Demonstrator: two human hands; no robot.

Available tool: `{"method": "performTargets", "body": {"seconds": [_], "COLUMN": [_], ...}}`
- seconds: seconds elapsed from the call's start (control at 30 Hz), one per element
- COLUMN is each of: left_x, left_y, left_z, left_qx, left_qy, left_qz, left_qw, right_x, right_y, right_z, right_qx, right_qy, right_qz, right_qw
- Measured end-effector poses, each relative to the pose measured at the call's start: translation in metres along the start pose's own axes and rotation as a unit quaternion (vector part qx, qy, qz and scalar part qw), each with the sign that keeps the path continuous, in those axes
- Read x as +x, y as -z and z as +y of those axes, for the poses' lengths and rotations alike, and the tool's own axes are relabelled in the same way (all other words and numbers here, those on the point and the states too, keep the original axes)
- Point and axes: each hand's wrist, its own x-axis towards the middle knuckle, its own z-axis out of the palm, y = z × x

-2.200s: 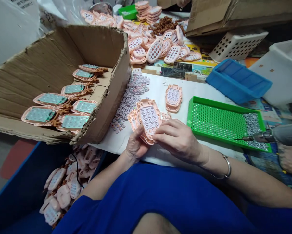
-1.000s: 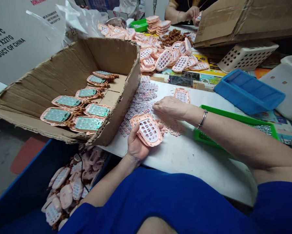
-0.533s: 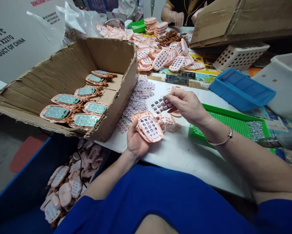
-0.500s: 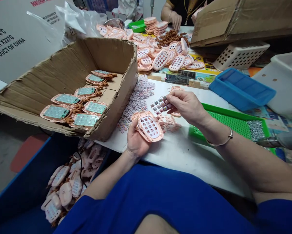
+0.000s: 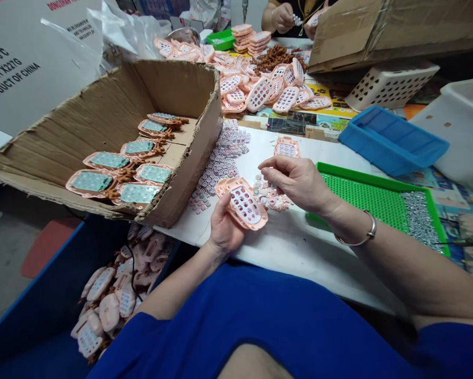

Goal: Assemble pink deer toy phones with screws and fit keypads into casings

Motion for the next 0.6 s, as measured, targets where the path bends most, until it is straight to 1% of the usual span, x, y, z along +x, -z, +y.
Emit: {"method": "performTargets", "body": {"seconds": [0.07,0.1,0.13,0.2,0.23,0.27,0.3,0.33,0.37,0.43,0.47,0.53,0.6], "left_x": [0.000,0.000,0.000,0.000,-0.001,-0.001,-0.002,-0.002,-0.003,-0.002,-0.002,0.000,0.001], "left_y": [0.000,0.000,-0.001,-0.002,-0.003,-0.004,-0.005,-0.005,-0.005,-0.005,-0.004,-0.003,-0.003], "left_z": [-0.002,-0.004,-0.005,-0.008,-0.009,-0.010,-0.011,-0.010,-0.010,-0.008,-0.006,-0.004,-0.002], "left_qx": [0.011,0.016,0.019,0.022,0.021,0.019,0.017,0.014,0.010,0.001,-0.003,-0.011,-0.022], "left_qy": [-0.004,-0.005,-0.006,-0.004,0.000,0.005,0.012,0.018,0.022,0.023,0.023,0.025,0.029], "left_qz": [-0.003,-0.006,-0.010,-0.013,-0.015,-0.018,-0.023,-0.029,-0.034,-0.040,-0.040,-0.034,-0.023], "left_qw": [1.000,1.000,1.000,1.000,1.000,1.000,1.000,0.999,0.999,0.999,0.999,0.999,0.999], "right_x": [0.000,0.000,0.000,0.001,0.002,0.002,0.001,0.000,-0.001,-0.007,-0.010,-0.018,-0.028], "right_y": [-0.001,-0.003,-0.005,-0.012,-0.016,-0.019,-0.021,-0.022,-0.022,-0.017,-0.014,-0.006,-0.003], "right_z": [-0.004,-0.007,-0.012,-0.022,-0.027,-0.030,-0.033,-0.033,-0.032,-0.026,-0.022,-0.013,-0.004], "right_qx": [-0.078,-0.133,-0.197,-0.320,-0.360,-0.379,-0.375,-0.353,-0.320,-0.250,-0.225,-0.204,-0.215], "right_qy": [0.029,0.044,0.056,0.069,0.072,0.075,0.081,0.091,0.106,0.143,0.164,0.212,0.272], "right_qz": [-0.012,-0.019,-0.030,-0.061,-0.081,-0.100,-0.113,-0.115,-0.104,-0.048,-0.016,0.024,0.022], "right_qw": [0.996,0.990,0.978,0.943,0.927,0.917,0.917,0.924,0.936,0.956,0.960,0.956,0.938]}}
